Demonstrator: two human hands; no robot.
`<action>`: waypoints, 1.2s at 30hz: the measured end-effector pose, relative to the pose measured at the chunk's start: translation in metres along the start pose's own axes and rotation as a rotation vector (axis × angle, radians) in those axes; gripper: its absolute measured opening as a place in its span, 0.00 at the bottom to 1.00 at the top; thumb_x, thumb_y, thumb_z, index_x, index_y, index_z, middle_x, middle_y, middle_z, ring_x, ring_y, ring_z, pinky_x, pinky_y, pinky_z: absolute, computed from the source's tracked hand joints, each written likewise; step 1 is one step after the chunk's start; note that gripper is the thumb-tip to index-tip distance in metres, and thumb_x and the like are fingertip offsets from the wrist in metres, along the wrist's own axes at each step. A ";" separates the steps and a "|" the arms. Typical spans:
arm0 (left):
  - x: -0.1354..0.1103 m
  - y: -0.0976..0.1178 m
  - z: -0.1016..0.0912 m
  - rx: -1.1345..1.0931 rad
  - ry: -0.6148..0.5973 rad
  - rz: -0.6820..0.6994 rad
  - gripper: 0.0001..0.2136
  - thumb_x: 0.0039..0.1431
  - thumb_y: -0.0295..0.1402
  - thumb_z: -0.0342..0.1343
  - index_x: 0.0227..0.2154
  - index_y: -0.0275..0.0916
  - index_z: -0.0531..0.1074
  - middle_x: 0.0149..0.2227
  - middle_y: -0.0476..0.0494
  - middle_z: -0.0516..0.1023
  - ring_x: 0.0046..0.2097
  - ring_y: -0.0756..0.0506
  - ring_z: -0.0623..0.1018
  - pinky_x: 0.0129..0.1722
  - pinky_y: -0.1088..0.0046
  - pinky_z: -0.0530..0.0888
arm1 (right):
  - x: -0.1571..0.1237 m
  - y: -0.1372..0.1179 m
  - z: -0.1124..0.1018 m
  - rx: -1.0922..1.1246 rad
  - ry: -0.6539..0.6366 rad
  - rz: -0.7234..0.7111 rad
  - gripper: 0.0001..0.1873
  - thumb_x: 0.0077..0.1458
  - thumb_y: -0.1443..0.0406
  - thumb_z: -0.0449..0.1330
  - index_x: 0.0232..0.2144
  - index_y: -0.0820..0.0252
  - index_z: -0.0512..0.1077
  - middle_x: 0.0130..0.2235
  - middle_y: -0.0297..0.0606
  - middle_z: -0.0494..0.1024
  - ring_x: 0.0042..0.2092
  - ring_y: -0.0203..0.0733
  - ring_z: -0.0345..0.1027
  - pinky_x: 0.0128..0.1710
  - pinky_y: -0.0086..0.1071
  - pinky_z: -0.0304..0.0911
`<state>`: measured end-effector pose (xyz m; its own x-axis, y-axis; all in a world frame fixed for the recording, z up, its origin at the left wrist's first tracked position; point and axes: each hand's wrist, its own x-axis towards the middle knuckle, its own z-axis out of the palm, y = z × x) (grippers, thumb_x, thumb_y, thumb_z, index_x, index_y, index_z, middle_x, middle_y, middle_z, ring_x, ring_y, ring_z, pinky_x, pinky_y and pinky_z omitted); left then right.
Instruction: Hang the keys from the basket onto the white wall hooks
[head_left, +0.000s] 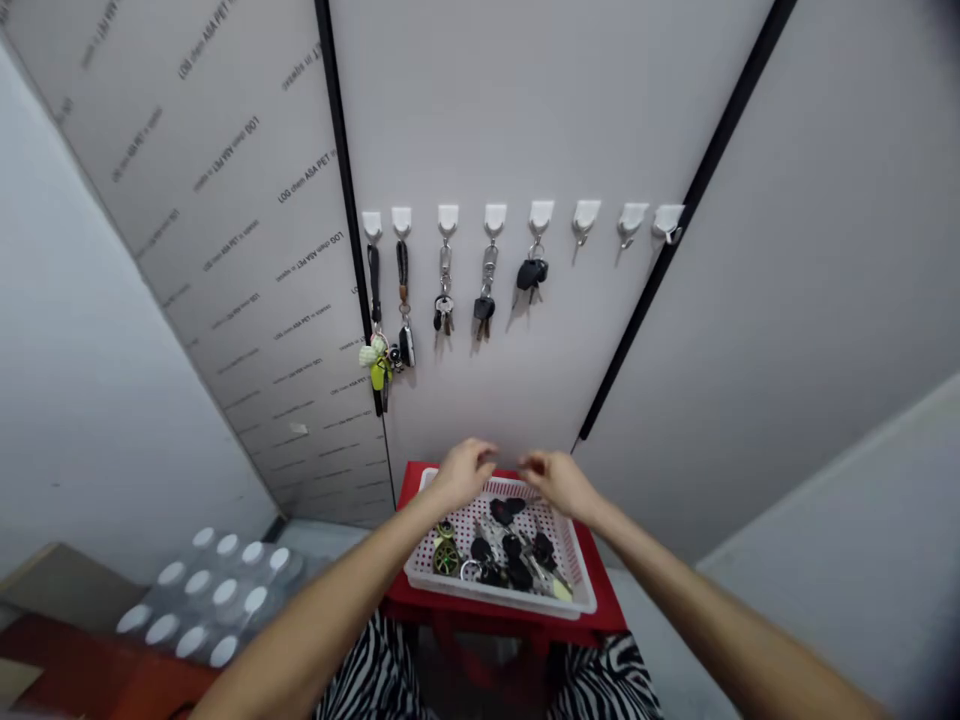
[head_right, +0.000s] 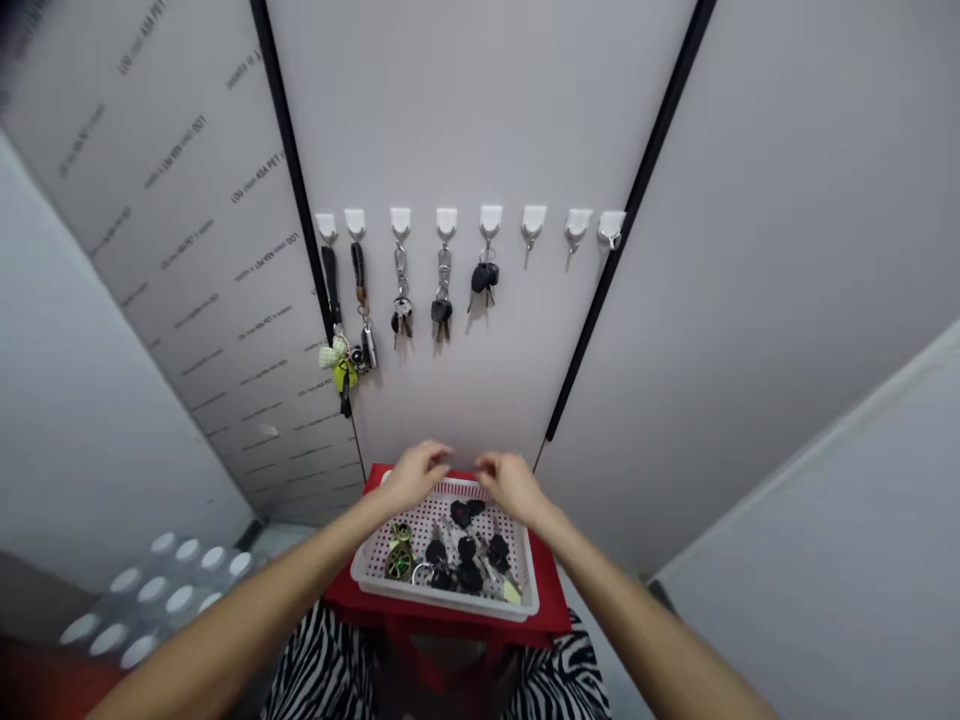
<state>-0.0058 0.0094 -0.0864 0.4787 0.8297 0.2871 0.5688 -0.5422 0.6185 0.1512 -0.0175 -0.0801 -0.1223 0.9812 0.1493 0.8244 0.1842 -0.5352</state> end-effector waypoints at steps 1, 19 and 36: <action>-0.009 -0.008 0.012 0.007 -0.038 -0.031 0.11 0.43 0.27 0.45 0.32 0.36 0.66 0.33 0.45 0.69 0.35 0.50 0.68 0.38 0.74 0.63 | -0.010 0.006 0.014 -0.059 -0.033 -0.013 0.11 0.40 0.68 0.48 0.26 0.63 0.68 0.27 0.38 0.72 0.29 0.36 0.63 0.31 0.28 0.56; -0.033 -0.028 0.053 0.047 -0.163 -0.130 0.12 0.44 0.29 0.44 0.34 0.37 0.66 0.36 0.44 0.68 0.39 0.48 0.66 0.40 0.74 0.61 | -0.027 0.013 0.061 -0.273 0.011 0.009 0.09 0.45 0.67 0.44 0.25 0.60 0.64 0.29 0.38 0.69 0.32 0.37 0.61 0.30 0.27 0.52; -0.018 -0.017 0.052 -0.648 -0.056 -0.150 0.17 0.37 0.20 0.47 0.35 0.33 0.63 0.36 0.44 0.69 0.37 0.50 0.67 0.39 0.74 0.63 | -0.019 -0.012 0.023 0.053 0.119 -0.098 0.07 0.45 0.66 0.45 0.20 0.61 0.60 0.23 0.34 0.66 0.26 0.33 0.57 0.27 0.26 0.51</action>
<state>0.0106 -0.0031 -0.1397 0.4693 0.8725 0.1360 0.1232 -0.2172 0.9683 0.1307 -0.0372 -0.0960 -0.1316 0.9452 0.2988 0.7808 0.2845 -0.5562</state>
